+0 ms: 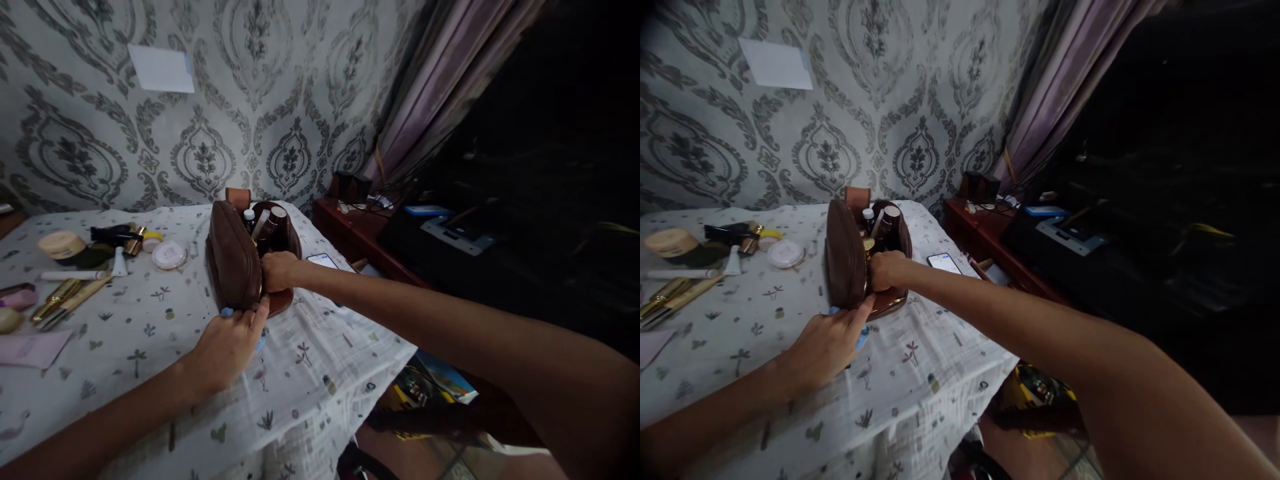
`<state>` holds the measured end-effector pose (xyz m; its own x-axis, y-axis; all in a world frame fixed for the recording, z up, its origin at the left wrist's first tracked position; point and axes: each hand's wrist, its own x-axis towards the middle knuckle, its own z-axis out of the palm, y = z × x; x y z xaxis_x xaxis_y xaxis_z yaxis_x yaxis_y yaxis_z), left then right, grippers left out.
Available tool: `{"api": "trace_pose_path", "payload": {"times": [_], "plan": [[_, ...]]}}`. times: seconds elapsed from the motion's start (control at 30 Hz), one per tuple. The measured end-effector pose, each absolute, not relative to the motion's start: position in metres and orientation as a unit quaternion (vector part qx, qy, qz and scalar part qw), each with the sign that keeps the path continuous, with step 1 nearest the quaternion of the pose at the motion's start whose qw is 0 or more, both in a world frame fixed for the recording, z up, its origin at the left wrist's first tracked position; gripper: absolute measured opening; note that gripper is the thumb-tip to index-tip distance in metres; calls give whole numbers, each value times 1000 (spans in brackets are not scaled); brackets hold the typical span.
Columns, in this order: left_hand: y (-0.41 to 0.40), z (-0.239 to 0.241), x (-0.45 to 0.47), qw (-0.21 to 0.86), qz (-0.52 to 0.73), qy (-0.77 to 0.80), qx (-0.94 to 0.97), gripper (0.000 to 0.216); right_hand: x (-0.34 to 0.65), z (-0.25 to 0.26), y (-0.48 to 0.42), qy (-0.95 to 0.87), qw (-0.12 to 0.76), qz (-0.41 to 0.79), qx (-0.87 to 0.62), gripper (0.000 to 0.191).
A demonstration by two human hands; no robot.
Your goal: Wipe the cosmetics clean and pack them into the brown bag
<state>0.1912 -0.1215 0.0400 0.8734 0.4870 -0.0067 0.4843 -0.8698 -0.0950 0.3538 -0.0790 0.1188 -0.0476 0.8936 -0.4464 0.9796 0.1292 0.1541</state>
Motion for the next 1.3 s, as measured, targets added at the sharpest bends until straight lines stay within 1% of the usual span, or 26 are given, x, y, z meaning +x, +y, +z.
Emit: {"api": "trace_pose_path", "payload": {"times": [0.07, 0.17, 0.23, 0.3, 0.33, 0.43, 0.47, 0.53, 0.7, 0.8, 0.87, 0.93, 1.03, 1.1, 1.2, 1.3], "plan": [[-121, 40, 192, 49, 16, -255, -966, 70, 352, 126, -84, 732, 217, -81, 641, 37], [-121, 43, 192, 50, 25, -262, -963, 70, 352, 135, -105, 778, 182, -27, 601, 32], [-121, 44, 191, 49, 25, -255, -965, 69, 356, 132, -127, 813, 173, 11, 555, 27], [-122, 44, 190, 52, 15, -242, -969, 70, 363, 121, -152, 835, 135, 63, 529, 25], [-122, 44, 189, 55, 10, -236, -970, 71, 367, 112, -165, 839, 107, 88, 527, 27], [-122, 42, 189, 62, 3, -232, -971, 75, 378, 84, -195, 824, 19, 132, 551, 58], [-123, 42, 190, 62, 3, -237, -970, 75, 381, 75, -202, 823, -1, 132, 552, 63], [-123, 43, 191, 57, 8, -246, -968, 75, 383, 61, -210, 818, -31, 135, 559, 67], [-123, 46, 190, 28, 9, -257, -966, 79, 377, 45, -217, 794, -100, 140, 583, 60], [-119, 42, 181, -12, -6, -238, -971, 86, 367, 45, -223, 787, -162, 121, 583, 56], [-115, 37, 170, -24, -17, -217, -976, 86, 359, 44, -228, 783, -207, 107, 577, 50], [-111, 31, 156, -17, -27, -212, -977, 81, 349, 40, -232, 780, -246, 87, 568, 43], [-100, 25, 129, -5, -42, -251, -967, 71, 333, 28, -231, 790, -284, 45, 542, 36], [-90, 22, 109, -1, -50, -295, -954, 59, 319, 19, -225, 803, -297, 7, 517, 33], [-70, 17, 81, 12, -80, -362, -929, 35, 292, 9, -207, 813, -320, -59, 483, 29], [-50, 14, 61, 37, -120, -431, -894, 24, 260, 7, -178, 797, -340, -125, 482, 25]]}}
